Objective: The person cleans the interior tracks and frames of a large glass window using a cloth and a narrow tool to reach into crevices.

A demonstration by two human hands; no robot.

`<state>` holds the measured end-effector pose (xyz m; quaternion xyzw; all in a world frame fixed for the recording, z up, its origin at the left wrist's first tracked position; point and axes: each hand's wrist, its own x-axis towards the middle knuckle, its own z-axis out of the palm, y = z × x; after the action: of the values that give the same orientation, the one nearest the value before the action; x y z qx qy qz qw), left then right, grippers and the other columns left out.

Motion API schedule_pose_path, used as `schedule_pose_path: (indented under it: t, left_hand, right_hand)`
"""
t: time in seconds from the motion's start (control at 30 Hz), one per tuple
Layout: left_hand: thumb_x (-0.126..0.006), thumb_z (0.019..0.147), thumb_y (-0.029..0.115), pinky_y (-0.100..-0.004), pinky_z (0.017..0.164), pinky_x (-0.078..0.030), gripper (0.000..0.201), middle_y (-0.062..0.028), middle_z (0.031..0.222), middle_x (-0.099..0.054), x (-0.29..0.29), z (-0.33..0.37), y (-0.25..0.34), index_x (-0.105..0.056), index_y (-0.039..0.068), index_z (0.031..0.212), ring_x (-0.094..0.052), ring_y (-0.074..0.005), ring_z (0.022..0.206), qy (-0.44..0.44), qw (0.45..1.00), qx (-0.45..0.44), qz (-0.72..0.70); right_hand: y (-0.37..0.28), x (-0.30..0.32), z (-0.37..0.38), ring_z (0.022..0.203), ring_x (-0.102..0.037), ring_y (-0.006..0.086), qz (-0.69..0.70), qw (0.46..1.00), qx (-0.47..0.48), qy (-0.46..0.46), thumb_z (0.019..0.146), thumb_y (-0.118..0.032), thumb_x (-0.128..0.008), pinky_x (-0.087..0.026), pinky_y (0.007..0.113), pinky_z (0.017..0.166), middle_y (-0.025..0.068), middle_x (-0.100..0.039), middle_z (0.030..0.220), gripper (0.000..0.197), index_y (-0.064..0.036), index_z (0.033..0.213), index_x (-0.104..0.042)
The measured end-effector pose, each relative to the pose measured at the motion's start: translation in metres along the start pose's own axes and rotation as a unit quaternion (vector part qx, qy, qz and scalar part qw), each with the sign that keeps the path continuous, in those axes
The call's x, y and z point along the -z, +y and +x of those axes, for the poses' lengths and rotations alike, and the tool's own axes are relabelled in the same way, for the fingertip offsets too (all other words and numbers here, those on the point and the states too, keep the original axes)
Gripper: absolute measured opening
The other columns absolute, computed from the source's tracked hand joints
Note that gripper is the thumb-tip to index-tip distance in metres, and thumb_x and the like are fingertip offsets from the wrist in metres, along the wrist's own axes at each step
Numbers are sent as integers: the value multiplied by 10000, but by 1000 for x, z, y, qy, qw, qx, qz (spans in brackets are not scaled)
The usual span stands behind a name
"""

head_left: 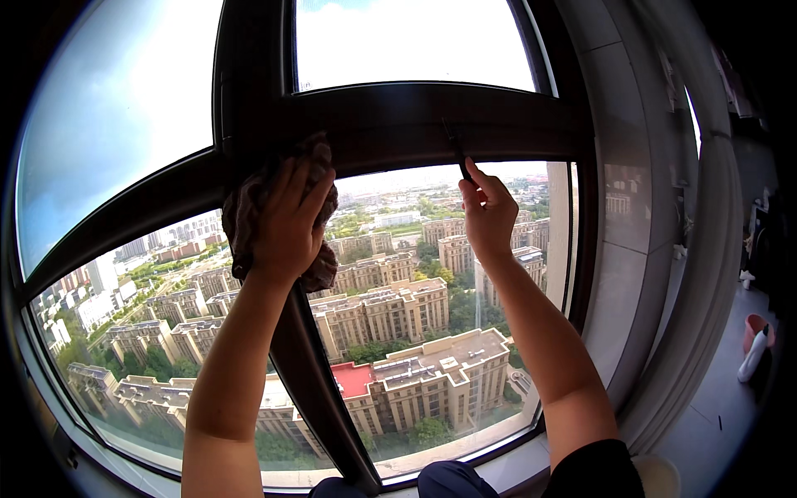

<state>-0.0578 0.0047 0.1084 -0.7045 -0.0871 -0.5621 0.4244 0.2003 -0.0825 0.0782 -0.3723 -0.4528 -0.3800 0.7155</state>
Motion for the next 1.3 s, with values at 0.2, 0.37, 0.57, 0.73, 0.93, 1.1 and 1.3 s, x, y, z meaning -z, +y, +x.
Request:
schedule_pose_path:
  t: [0.2, 0.37, 0.57, 0.73, 0.93, 1.1, 1.3]
  left_hand:
    - [-657, 648, -14, -415, 984, -380, 622, -162, 1325, -430, 2, 1, -1, -530, 129, 1240, -425, -341, 1221, -25, 998, 15, -48]
    - [-641, 633, -38, -422, 987, -374, 634, -179, 1297, -441, 1, 1, 2, -525, 108, 1239, -438, -349, 1196, 7, 1000, -11, -5]
    - [-665, 633, -13, -438, 991, -358, 634, -161, 1308, -436, -4, -2, -2, -532, 130, 1237, -407, -343, 1231, -3, 1000, 1, -23]
    - [-674, 641, 8, -447, 992, -348, 629, -133, 1312, -445, -2, -3, -1, -537, 149, 1239, -405, -324, 1242, 5, 1000, -1, 13]
    - [-659, 648, -1, -443, 1003, -342, 653, -133, 1340, -431, 0, -1, 3, -512, 153, 1266, -390, -321, 1262, 0, 999, -4, 33]
    - [-620, 652, -38, -447, 1023, -325, 657, -209, 1326, -419, 1, 0, 5, -502, 134, 1276, -390, -370, 1244, -4, 1000, -8, 19]
    - [-689, 701, 74, -465, 997, -351, 565, -171, 1309, -436, -13, 33, 20, -518, 101, 1239, -380, -382, 1241, -24, 992, -121, 36]
  right_hand:
    - [4, -1, 9, 556, -488, 61, 45, 997, -46, 37, 821, -47, -640, -401, 209, 510, 16, -587, 697, 273, -77, 1092, -645]
    - [9, -3, 10, 547, -501, 80, 36, 998, -29, 29, 814, -63, -650, -405, 223, 514, 28, -596, 702, 274, -71, 1088, -647]
    - [3, -2, 7, 568, -533, 87, 20, 1000, 1, 11, 813, -51, -652, -426, 227, 520, 38, -610, 726, 281, -77, 1092, -640]
    - [12, 4, 18, 541, -515, 88, 8, 998, -45, 36, 809, -50, -642, -422, 226, 504, 41, -608, 726, 280, -75, 1088, -647]
    - [32, 36, 33, 586, -556, 92, 0, 983, -172, 70, 836, -89, -620, -465, 239, 566, 36, -618, 745, 292, -79, 1128, -630]
    - [42, 73, 29, 601, -556, 98, -38, 978, -187, 79, 844, -97, -611, -461, 250, 571, 21, -607, 713, 288, -72, 1131, -620]
    - [38, 105, 7, 559, -518, 57, 26, 982, -183, 49, 855, -104, -605, -429, 219, 520, 6, -587, 678, 299, -72, 1153, -606]
